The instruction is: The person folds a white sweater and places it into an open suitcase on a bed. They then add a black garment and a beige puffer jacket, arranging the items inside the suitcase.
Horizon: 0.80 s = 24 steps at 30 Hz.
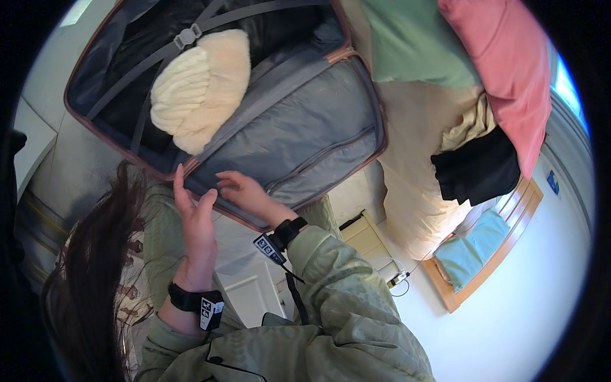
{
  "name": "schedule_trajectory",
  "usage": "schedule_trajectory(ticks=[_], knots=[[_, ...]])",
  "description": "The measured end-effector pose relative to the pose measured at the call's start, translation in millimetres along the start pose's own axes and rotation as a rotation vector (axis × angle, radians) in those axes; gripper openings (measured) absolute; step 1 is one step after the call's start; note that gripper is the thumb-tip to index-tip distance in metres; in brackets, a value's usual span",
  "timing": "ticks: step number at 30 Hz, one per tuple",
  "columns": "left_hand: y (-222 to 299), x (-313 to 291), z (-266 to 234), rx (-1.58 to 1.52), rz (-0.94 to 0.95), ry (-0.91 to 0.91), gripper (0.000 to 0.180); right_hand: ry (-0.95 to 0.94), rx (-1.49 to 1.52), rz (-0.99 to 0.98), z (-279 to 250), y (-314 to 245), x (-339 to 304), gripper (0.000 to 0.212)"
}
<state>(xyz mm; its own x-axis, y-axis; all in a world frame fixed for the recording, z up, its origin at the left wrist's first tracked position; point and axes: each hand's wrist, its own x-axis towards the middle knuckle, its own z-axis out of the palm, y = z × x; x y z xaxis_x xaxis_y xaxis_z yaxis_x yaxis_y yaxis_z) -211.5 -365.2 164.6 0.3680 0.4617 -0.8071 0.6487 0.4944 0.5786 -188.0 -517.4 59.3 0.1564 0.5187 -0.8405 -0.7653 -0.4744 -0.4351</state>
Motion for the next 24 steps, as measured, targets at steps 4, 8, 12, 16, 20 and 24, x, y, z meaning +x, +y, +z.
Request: schedule_trajectory(ticks=[4, 8, 12, 16, 20, 24], knots=[[-2, -4, 16, 0.003, -0.074, -0.066, 0.073, 0.634, -0.421, -0.242, -80, 4, -14, 0.016], [4, -6, 33, -0.043, -0.199, -0.1, 0.071, 1.128, -0.89, -0.412, -192, -38, -35, 0.022], [5, 6, 42, -0.059, -0.192, -0.124, 0.066, 1.055, -1.117, -0.661, -260, -111, -7, 0.034], [-36, 15, 39, -0.11, 0.039, -0.111, 0.062, 0.858, -1.324, -0.395, -277, -157, 37, 0.046], [-148, -21, 73, 0.845, -0.054, 0.158, 0.071, 0.908, -1.286, -0.376, -276, -154, 54, 0.036], [-247, -56, 109, 1.152, -0.139, 0.03, 0.096, 0.898, -1.439, -0.611, -295, -147, 64, 0.017]])
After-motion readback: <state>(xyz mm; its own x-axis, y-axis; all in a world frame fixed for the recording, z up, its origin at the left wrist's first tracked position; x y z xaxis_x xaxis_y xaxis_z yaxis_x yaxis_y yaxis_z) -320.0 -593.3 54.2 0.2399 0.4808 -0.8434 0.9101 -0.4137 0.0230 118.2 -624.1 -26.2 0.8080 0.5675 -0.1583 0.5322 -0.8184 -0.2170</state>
